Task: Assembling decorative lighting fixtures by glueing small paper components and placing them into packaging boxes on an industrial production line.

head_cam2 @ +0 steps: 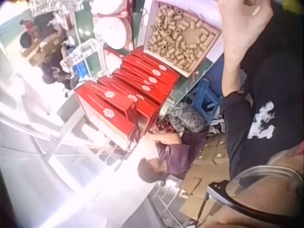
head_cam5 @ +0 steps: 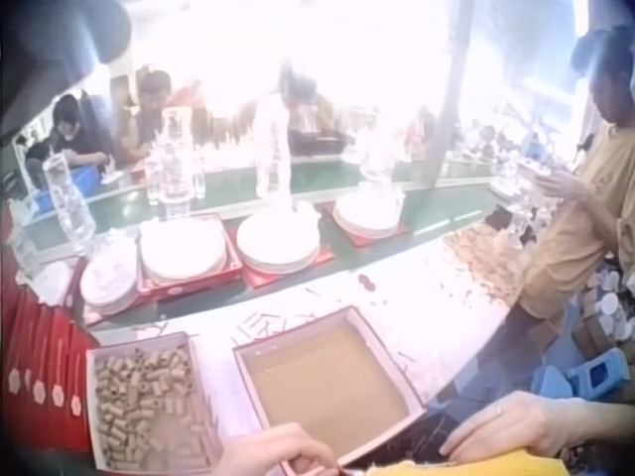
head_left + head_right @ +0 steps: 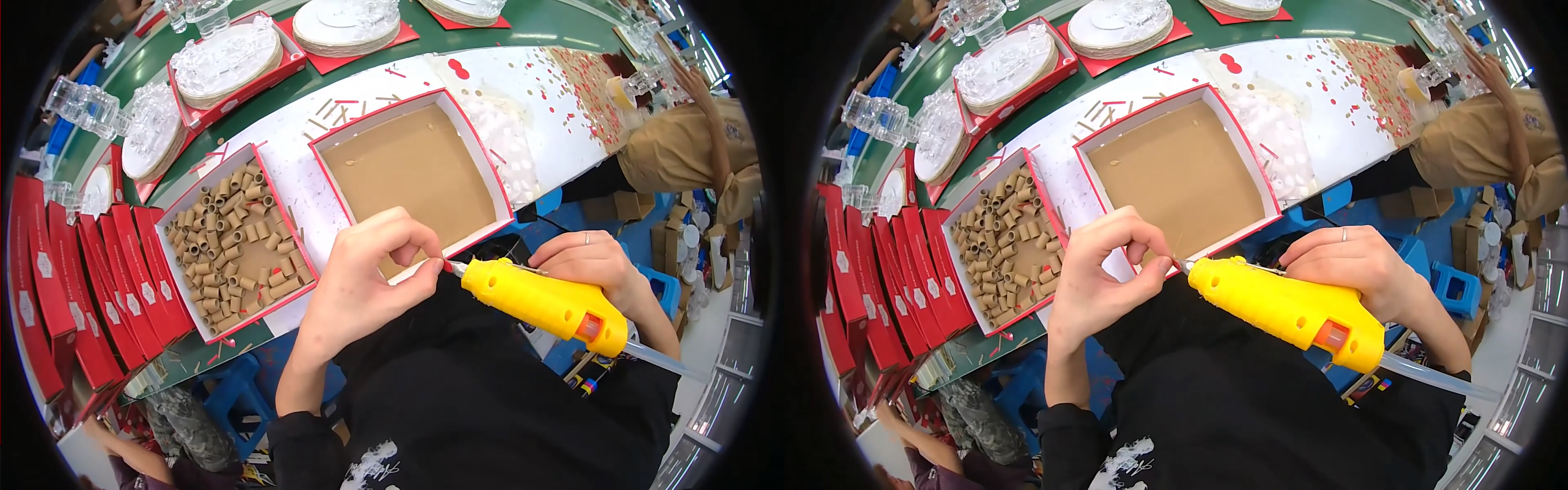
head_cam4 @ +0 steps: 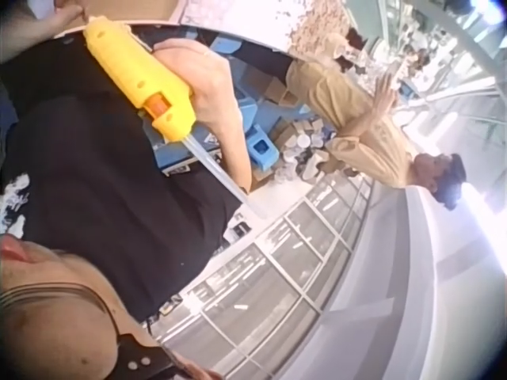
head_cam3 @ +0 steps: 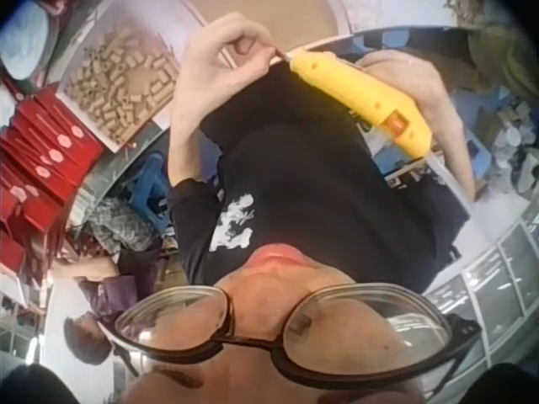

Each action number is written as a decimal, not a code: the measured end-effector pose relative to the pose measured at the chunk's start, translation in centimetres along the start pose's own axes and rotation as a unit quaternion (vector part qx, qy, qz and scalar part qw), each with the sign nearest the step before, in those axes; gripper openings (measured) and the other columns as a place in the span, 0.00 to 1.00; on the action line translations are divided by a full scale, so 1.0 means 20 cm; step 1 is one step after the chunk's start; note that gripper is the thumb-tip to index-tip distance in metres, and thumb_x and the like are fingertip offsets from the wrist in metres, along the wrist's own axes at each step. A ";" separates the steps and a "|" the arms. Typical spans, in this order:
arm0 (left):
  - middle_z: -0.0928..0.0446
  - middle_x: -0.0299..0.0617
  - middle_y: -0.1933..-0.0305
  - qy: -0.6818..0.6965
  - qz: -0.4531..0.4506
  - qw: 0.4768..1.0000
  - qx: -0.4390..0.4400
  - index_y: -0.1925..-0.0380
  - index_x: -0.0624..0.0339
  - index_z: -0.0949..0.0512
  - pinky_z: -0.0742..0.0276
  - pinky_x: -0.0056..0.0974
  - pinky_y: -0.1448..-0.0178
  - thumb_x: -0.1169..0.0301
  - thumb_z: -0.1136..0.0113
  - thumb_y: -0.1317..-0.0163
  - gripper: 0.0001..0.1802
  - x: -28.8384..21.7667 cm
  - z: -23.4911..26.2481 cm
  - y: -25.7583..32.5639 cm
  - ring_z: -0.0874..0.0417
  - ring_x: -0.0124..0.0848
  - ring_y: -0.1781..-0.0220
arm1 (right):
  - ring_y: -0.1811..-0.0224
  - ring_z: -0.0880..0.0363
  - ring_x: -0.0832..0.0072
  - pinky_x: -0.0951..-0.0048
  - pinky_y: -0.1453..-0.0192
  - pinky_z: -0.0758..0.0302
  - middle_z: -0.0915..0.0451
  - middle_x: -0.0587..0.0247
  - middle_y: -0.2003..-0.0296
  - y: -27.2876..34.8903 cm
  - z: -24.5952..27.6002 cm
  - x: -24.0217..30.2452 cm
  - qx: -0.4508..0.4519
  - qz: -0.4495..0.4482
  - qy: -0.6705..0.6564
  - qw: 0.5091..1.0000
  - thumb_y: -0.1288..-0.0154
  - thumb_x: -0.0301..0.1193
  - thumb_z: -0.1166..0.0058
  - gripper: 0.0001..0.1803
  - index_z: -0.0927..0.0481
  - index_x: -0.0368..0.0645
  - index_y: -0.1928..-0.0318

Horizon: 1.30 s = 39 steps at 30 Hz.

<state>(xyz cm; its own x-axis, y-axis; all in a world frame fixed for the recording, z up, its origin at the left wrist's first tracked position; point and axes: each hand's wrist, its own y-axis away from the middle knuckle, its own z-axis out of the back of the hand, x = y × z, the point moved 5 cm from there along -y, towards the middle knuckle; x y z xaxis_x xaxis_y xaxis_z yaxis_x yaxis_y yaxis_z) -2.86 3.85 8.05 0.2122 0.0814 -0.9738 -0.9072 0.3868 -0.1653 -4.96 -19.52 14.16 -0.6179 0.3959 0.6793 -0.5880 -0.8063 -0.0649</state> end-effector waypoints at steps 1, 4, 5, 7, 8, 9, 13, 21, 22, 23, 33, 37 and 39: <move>0.31 0.33 0.77 -0.010 -0.003 1.000 -0.004 0.75 0.63 0.23 0.37 0.29 0.69 0.81 0.39 0.54 0.06 0.00 0.00 0.00 0.33 0.22 0.75 | 0.58 0.17 0.60 0.67 0.55 0.19 0.18 0.54 0.66 0.00 0.00 0.00 0.001 0.001 -0.001 1.000 0.51 0.27 0.36 0.13 0.20 0.34 0.64; 0.32 0.35 0.78 -0.023 0.004 0.999 -0.024 0.75 0.62 0.24 0.36 0.30 0.70 0.81 0.39 0.54 0.06 0.01 0.03 0.01 0.33 0.23 0.75 | 0.58 0.17 0.60 0.67 0.55 0.19 0.18 0.54 0.66 -0.01 -0.01 -0.01 0.001 -0.008 0.000 1.000 0.51 0.27 0.37 0.13 0.20 0.34 0.64; 0.33 0.36 0.78 -0.026 0.015 0.999 -0.040 0.74 0.61 0.23 0.34 0.31 0.70 0.80 0.39 0.53 0.05 0.02 0.06 0.02 0.31 0.25 0.76 | 0.58 0.17 0.60 0.67 0.55 0.19 0.18 0.54 0.66 -0.01 -0.01 -0.02 0.003 -0.012 -0.002 1.000 0.50 0.27 0.37 0.13 0.20 0.34 0.64; 0.33 0.36 0.79 -0.064 0.020 0.996 -0.059 0.74 0.62 0.24 0.34 0.31 0.71 0.80 0.39 0.54 0.05 0.03 0.11 0.02 0.32 0.25 0.77 | 0.58 0.17 0.60 0.67 0.55 0.19 0.18 0.54 0.66 -0.01 0.00 -0.04 0.005 -0.014 -0.006 1.000 0.50 0.26 0.37 0.13 0.20 0.34 0.63; 0.33 0.36 0.80 -0.102 0.023 0.991 -0.080 0.75 0.62 0.24 0.34 0.31 0.71 0.80 0.39 0.54 0.05 0.04 0.16 0.02 0.32 0.24 0.77 | 0.58 0.17 0.60 0.67 0.55 0.19 0.18 0.54 0.65 -0.01 -0.01 -0.05 0.008 -0.022 -0.004 1.000 0.50 0.27 0.37 0.13 0.20 0.35 0.63; 0.32 0.37 0.81 -0.154 0.019 0.983 -0.100 0.75 0.62 0.24 0.34 0.31 0.71 0.79 0.39 0.54 0.05 0.05 0.21 0.00 0.32 0.24 0.78 | 0.59 0.17 0.60 0.66 0.55 0.19 0.18 0.54 0.65 -0.01 -0.01 -0.06 0.010 -0.032 -0.003 0.999 0.50 0.28 0.37 0.13 0.20 0.35 0.63; 0.24 0.47 0.75 -0.393 0.066 0.912 -0.101 0.75 0.64 0.23 0.28 0.41 0.66 0.72 0.38 0.52 0.06 0.22 0.44 -0.21 0.24 0.41 0.74 | 0.59 0.17 0.61 0.67 0.55 0.19 0.18 0.53 0.65 0.03 -0.03 -0.14 0.003 -0.026 -0.024 0.999 0.50 0.30 0.36 0.15 0.20 0.36 0.62; 0.20 0.51 0.69 -0.547 0.149 0.818 0.095 0.76 0.63 0.20 0.23 0.44 0.55 0.74 0.41 0.54 0.05 0.60 0.60 -0.41 0.19 0.47 0.62 | 0.58 0.17 0.62 0.68 0.54 0.19 0.17 0.53 0.63 0.09 -0.08 -0.25 0.001 -0.033 -0.050 0.998 0.49 0.33 0.34 0.17 0.20 0.37 0.61; 0.20 0.51 0.69 -0.550 0.149 0.816 0.095 0.76 0.63 0.20 0.23 0.44 0.55 0.74 0.41 0.54 0.05 0.64 0.60 -0.40 0.19 0.47 0.62 | 0.58 0.17 0.62 0.68 0.54 0.19 0.17 0.53 0.63 0.10 -0.08 -0.26 -0.001 -0.038 -0.051 0.998 0.49 0.33 0.34 0.17 0.20 0.37 0.60; 0.20 0.50 0.69 -0.573 0.135 0.803 0.089 0.77 0.63 0.20 0.23 0.45 0.56 0.74 0.40 0.54 0.05 0.66 0.59 -0.40 0.19 0.47 0.62 | 0.58 0.17 0.62 0.68 0.54 0.19 0.17 0.53 0.63 0.11 -0.09 -0.27 -0.004 -0.038 -0.053 0.998 0.49 0.33 0.34 0.17 0.20 0.37 0.60; 0.25 0.44 0.72 -0.524 0.018 0.843 -0.116 0.71 0.62 0.22 0.27 0.42 0.59 0.77 0.37 0.50 0.05 0.29 0.61 -0.21 0.24 0.40 0.64 | 0.61 0.19 0.69 0.71 0.55 0.25 0.19 0.58 0.66 -0.02 -0.20 -0.41 -0.006 -0.220 -0.158 0.962 0.45 0.23 0.41 0.18 0.25 0.37 0.52; 0.27 0.42 0.73 -0.299 0.045 0.928 -0.216 0.69 0.64 0.22 0.30 0.38 0.64 0.81 0.38 0.50 0.07 0.22 0.30 0.10 0.25 0.35 0.71 | 0.61 0.20 0.76 0.74 0.55 0.25 0.20 0.64 0.66 0.00 -0.29 -0.58 -0.027 -0.301 -0.197 0.933 0.42 0.24 0.40 0.13 0.25 0.37 0.56; 0.26 0.42 0.72 -0.268 0.026 0.942 -0.199 0.67 0.65 0.22 0.29 0.35 0.65 0.82 0.38 0.49 0.08 0.21 0.13 0.24 0.24 0.32 0.71 | 0.62 0.21 0.77 0.74 0.54 0.25 0.20 0.66 0.66 -0.07 -0.27 -0.58 -0.041 -0.298 -0.162 0.940 0.41 0.27 0.40 0.13 0.24 0.39 0.56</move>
<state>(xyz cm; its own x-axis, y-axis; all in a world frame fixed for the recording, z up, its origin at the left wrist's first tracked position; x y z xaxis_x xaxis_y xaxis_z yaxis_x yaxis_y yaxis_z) -5.46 8.40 3.63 0.2205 0.5835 -0.7816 -0.9630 0.0031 -0.2693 0.23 -20.66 2.45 0.0172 0.6011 0.7990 -0.8252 -0.4427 0.3508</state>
